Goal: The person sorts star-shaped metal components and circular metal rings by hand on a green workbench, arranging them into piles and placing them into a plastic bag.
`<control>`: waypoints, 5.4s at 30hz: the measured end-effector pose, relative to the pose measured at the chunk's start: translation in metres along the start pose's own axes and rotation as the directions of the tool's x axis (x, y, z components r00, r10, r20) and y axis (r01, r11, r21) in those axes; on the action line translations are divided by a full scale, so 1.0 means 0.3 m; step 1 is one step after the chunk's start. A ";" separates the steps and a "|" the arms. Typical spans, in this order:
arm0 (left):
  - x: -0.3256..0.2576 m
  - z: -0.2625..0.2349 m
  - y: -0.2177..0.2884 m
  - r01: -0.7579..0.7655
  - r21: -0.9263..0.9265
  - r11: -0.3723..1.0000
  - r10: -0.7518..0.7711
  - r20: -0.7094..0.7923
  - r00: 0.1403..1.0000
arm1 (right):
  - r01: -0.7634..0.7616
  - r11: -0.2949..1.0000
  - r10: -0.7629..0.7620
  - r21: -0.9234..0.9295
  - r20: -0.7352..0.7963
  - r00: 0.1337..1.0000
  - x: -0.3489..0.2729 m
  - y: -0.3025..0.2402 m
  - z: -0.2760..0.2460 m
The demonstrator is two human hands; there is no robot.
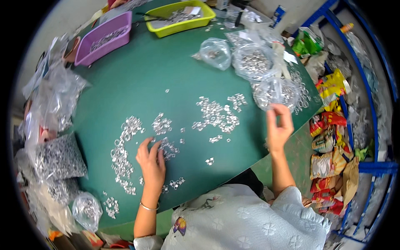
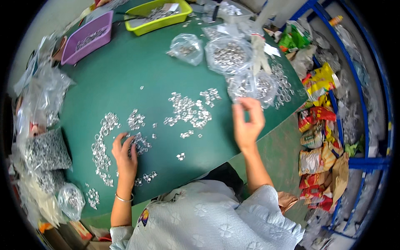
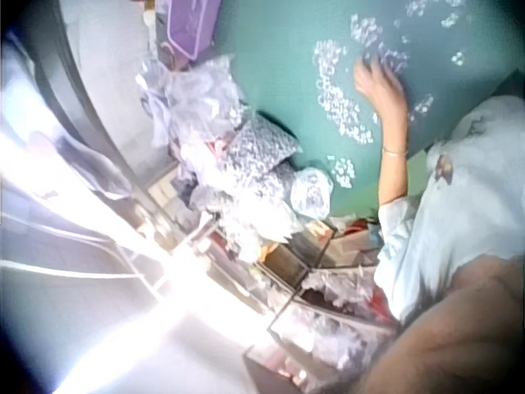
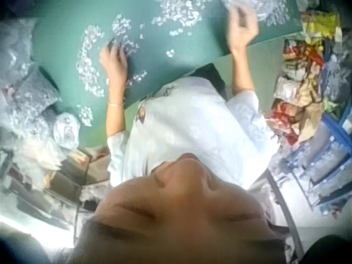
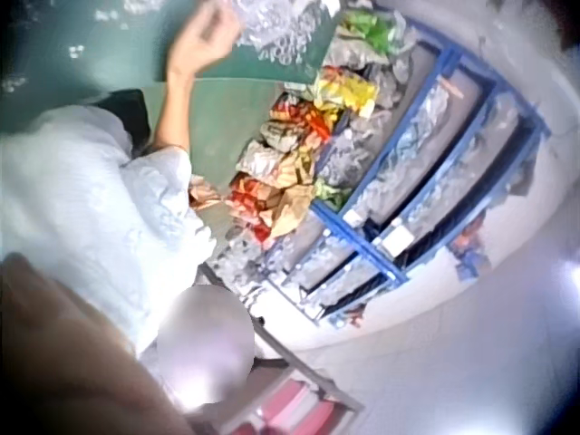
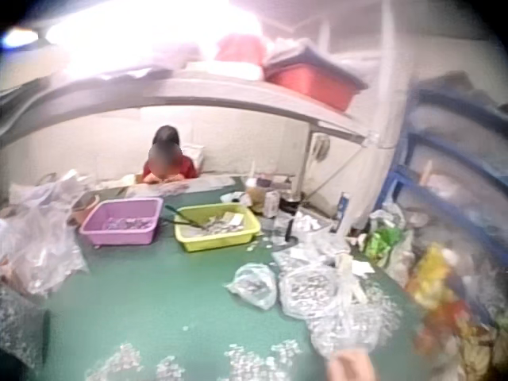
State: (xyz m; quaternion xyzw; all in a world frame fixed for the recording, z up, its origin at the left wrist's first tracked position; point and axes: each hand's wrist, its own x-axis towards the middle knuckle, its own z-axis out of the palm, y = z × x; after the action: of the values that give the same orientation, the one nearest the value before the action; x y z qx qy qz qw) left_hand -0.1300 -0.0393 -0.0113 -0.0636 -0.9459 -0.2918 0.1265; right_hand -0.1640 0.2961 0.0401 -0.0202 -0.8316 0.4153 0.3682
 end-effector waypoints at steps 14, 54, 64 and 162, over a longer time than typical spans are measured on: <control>-0.048 -0.001 0.038 0.051 0.110 0.993 -0.034 -0.151 0.988 | -0.314 0.523 0.139 -0.792 -0.284 0.949 0.009 0.688 -0.438; 0.054 -0.042 -0.111 0.165 0.015 0.986 -0.163 -0.093 0.982 | 0.080 0.948 -0.293 0.307 0.753 0.589 -0.097 -0.214 0.590; 0.018 -0.058 -0.005 0.042 -0.083 0.996 -0.042 0.001 0.999 | -0.218 0.965 -0.079 0.146 0.954 0.289 -0.172 -0.247 0.331; 0.245 -0.025 -0.277 0.020 0.102 0.995 -0.016 -0.036 0.999 | -0.159 0.965 -0.212 0.209 0.977 -0.003 -0.085 -0.318 0.652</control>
State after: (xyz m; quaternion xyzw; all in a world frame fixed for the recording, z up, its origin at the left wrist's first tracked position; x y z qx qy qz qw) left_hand -0.2153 -0.1085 -0.0295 -0.0433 -0.9578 -0.2453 0.1436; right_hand -0.2426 0.0928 0.0172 0.3440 -0.7835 0.4045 -0.3228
